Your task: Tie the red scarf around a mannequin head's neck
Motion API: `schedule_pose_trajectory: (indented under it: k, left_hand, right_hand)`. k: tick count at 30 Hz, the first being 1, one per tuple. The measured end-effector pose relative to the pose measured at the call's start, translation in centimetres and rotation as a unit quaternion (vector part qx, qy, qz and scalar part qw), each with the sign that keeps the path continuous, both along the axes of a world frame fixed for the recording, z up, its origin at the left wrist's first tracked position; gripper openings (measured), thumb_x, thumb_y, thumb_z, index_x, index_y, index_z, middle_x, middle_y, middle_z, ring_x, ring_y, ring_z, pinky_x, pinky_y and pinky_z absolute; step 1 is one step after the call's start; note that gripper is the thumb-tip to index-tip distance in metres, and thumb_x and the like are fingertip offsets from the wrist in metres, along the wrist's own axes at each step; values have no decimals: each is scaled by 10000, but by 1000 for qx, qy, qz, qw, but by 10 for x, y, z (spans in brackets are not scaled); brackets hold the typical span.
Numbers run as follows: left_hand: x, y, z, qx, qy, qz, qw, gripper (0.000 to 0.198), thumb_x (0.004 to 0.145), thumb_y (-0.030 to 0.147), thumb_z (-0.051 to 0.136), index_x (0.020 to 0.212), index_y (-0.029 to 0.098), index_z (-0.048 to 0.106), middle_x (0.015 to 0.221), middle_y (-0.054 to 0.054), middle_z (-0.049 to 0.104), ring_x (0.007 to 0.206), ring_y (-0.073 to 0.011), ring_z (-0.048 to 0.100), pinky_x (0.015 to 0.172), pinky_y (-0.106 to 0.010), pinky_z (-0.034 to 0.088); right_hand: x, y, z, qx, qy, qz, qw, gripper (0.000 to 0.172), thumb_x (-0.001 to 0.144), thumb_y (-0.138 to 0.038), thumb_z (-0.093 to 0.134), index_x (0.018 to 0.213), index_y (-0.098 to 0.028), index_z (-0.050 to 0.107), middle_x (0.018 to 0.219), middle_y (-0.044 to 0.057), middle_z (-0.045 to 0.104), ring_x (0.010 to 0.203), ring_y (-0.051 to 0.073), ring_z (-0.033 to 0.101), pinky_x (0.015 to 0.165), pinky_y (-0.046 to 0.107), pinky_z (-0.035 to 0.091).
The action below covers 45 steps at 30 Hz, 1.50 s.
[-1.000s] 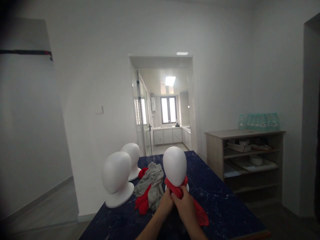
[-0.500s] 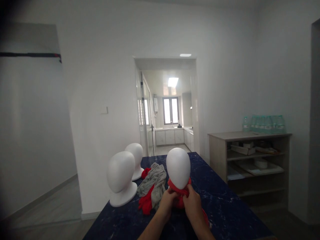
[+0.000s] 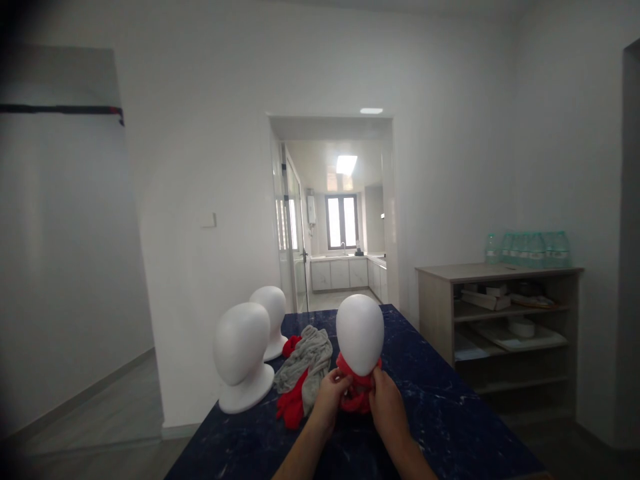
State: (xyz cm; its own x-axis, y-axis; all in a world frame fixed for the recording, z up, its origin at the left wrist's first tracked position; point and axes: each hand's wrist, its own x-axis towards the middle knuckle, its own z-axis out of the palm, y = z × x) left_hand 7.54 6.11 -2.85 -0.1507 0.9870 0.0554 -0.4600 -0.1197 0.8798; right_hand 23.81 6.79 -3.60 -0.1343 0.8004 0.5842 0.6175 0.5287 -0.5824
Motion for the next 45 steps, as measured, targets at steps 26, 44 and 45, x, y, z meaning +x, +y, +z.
schedule_pose_trajectory:
  k: [26, 44, 45]
  left_hand:
    - [-18, -54, 6, 44, 329, -234, 914, 583, 625, 97, 626, 1171, 277, 727, 1003, -50, 792, 1017, -296, 723, 973, -452, 546]
    - [-39, -4, 3, 136, 590, -4, 796, 1413, 468, 333, 1011, 1669, 263, 269, 1637, -168, 494, 1540, -428, 404, 1334, -597, 48]
    - [-41, -4, 3, 136, 590, -6, 795, 1390, 477, 340, 1011, 1662, 270, 288, 1627, -159, 509, 1537, -422, 412, 1334, -591, 38]
  right_hand:
    - [-3, -24, -4, -99, 36, -19, 994, 228, 855, -394, 668, 707, -228, 719, 1030, 103, 753, 943, 266, 696, 879, 344, 526]
    - [26, -24, -3, -98, 77, 97, 988, 263, 857, -229, 503, 799, -201, 758, 1180, 123, 718, 1115, 244, 686, 1024, 335, 498]
    - [34, -25, 0, -102, 77, 122, 984, 273, 853, -229, 503, 817, -201, 772, 1243, 125, 706, 1168, 250, 673, 1063, 346, 481]
